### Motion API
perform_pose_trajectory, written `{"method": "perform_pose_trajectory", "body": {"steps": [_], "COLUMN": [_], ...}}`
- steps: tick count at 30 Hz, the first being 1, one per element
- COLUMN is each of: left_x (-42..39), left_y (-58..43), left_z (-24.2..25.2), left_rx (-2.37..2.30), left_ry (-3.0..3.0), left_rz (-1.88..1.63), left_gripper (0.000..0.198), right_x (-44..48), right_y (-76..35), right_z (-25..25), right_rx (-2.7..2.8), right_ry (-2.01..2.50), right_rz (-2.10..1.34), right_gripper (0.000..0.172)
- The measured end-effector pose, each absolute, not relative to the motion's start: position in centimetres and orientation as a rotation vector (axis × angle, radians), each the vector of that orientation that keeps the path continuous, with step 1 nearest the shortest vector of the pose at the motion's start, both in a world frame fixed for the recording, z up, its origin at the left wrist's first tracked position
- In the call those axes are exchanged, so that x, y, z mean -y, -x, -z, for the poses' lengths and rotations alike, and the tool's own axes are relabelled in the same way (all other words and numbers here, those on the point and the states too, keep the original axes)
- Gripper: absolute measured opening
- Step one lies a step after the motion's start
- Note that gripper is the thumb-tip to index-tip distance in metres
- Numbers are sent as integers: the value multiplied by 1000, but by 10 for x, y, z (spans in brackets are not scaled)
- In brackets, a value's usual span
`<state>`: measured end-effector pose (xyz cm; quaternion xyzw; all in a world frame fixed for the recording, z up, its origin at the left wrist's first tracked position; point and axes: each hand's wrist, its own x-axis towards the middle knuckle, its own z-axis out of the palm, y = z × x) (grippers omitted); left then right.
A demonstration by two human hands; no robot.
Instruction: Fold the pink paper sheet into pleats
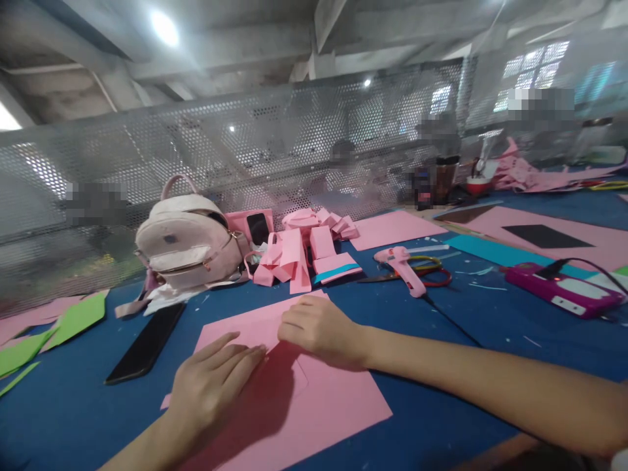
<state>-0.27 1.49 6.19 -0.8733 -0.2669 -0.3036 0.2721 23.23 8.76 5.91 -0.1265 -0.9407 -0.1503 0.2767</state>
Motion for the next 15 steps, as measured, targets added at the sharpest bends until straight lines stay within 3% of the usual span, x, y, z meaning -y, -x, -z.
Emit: {"method": "perform_pose_trajectory", "body": {"steps": [15], "left_x": [-1], "left_y": [-17], "left_z": [-80], "left_rx": [658], "left_ry": [2291], "left_rz": [757], "left_gripper": [21], "right_x": [-66], "right_y": [-226], "right_z": [-74], "right_rx": [2472], "right_ry": [276], "right_rz": [66], "right_gripper": [19]}}
